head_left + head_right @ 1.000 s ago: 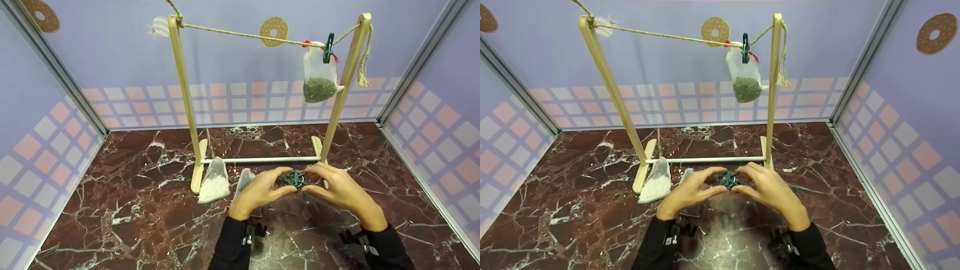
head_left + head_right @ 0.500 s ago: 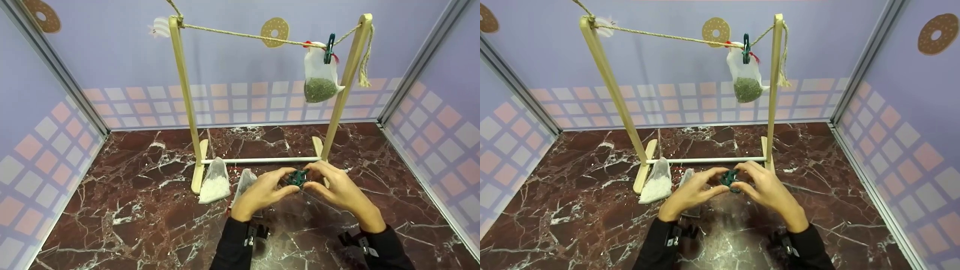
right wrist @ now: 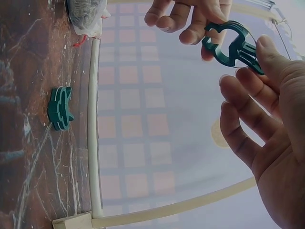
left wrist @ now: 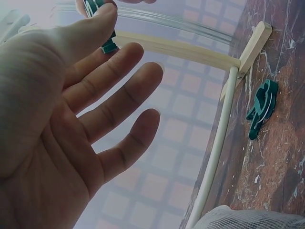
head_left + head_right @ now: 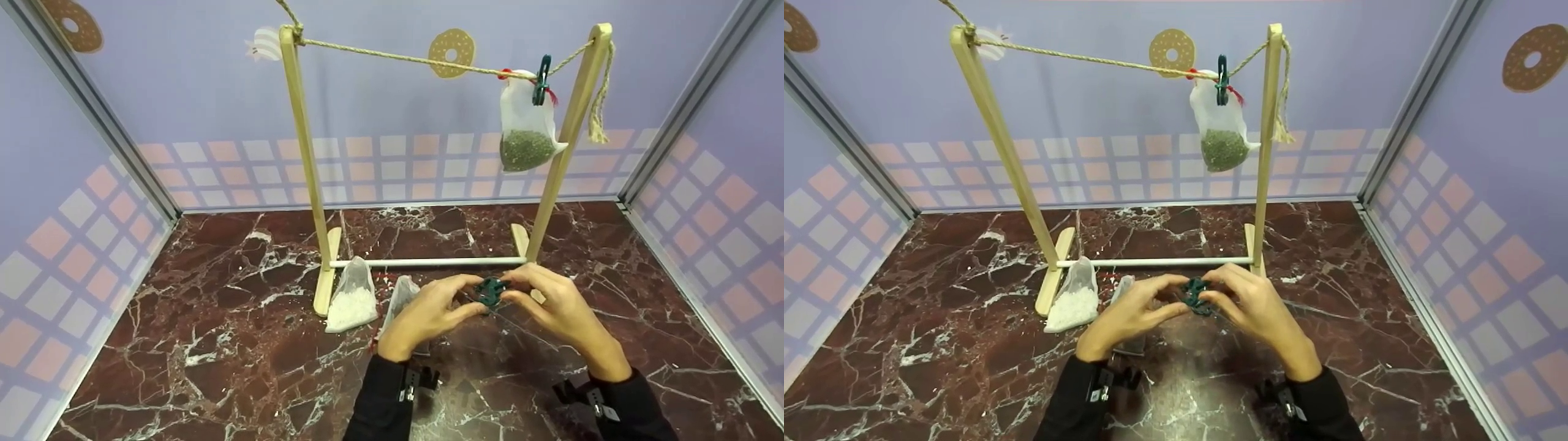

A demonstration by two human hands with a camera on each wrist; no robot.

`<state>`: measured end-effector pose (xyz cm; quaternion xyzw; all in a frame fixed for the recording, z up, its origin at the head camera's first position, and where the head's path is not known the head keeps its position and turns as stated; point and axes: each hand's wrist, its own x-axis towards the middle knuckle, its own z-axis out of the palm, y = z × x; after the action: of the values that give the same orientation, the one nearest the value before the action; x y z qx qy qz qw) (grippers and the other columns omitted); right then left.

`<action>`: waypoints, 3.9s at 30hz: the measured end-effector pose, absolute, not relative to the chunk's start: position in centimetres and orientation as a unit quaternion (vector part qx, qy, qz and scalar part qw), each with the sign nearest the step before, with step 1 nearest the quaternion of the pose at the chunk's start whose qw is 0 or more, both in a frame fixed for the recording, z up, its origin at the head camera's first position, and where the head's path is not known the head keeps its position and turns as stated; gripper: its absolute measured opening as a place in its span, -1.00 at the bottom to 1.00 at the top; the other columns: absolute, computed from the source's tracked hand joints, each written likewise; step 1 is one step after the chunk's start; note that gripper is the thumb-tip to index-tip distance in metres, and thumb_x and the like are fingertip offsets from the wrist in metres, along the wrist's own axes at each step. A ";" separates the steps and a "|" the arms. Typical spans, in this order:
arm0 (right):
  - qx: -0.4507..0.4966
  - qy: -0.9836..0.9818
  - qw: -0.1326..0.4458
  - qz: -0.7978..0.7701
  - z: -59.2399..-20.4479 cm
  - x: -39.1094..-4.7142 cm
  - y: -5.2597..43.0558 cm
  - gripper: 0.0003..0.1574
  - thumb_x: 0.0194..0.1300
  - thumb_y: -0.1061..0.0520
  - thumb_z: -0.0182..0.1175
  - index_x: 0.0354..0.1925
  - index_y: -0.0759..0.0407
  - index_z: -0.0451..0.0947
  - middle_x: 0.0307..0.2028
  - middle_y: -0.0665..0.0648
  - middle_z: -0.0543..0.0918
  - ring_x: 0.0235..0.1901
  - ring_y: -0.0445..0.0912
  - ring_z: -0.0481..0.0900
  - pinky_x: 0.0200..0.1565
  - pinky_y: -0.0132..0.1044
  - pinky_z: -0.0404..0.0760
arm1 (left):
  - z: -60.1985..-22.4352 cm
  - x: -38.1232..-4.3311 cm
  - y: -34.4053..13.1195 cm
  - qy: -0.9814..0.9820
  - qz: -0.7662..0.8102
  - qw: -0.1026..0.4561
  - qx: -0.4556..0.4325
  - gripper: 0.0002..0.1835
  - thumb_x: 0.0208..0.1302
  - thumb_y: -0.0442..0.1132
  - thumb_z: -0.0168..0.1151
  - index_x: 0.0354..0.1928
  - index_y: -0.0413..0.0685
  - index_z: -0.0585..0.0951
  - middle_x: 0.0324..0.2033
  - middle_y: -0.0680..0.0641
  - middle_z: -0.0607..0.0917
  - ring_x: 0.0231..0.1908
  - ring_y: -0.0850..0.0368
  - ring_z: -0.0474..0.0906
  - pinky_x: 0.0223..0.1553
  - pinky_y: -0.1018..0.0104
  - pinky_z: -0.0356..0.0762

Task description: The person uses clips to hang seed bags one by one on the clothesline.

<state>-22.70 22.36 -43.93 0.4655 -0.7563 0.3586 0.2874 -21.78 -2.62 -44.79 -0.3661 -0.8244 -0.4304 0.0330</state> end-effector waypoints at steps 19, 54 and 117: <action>0.485 -0.736 0.309 0.359 -44.0 -23.0 22.6 -0.80 0.23 0.17 0.42 -0.19 0.25 0.74 -0.29 0.11 0.77 -0.38 -0.08 0.69 -0.21 -0.50 0.63 | -44.7 -22.2 -4.6 -0.866 -0.409 0.093 -0.272 -0.51 0.31 -0.15 0.39 0.23 -0.14 0.58 0.17 -0.14 0.64 0.20 -0.04 0.52 0.31 0.07 0.41; 0.490 -0.747 0.307 0.329 -44.2 -23.1 22.3 -0.82 0.25 0.15 0.42 -0.20 0.21 0.71 -0.30 0.02 0.73 -0.39 -0.18 0.65 -0.26 -0.49 0.63 | -48.6 -23.4 -9.2 -0.894 -0.448 0.024 -0.014 -0.51 0.21 -0.28 0.47 0.17 -0.24 0.57 -0.16 -0.22 0.77 -0.11 -0.12 0.70 0.02 -0.05 0.59; 0.497 -0.747 0.292 0.331 -44.0 -22.8 22.0 -0.76 0.13 0.25 0.47 -0.19 0.22 0.70 -0.28 0.05 0.73 -0.37 -0.17 0.65 -0.24 -0.49 0.64 | -47.5 -22.7 -9.8 -0.910 -0.402 -0.081 -0.063 -0.84 0.25 -0.18 0.46 -0.24 -0.12 0.79 -0.27 -0.05 0.78 -0.24 0.05 0.66 -0.01 0.04 0.61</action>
<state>-22.75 22.02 -44.00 0.4969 -0.7471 0.3310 0.2920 -22.67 -9.77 -47.50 -0.0625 -0.9099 -0.4020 -0.0808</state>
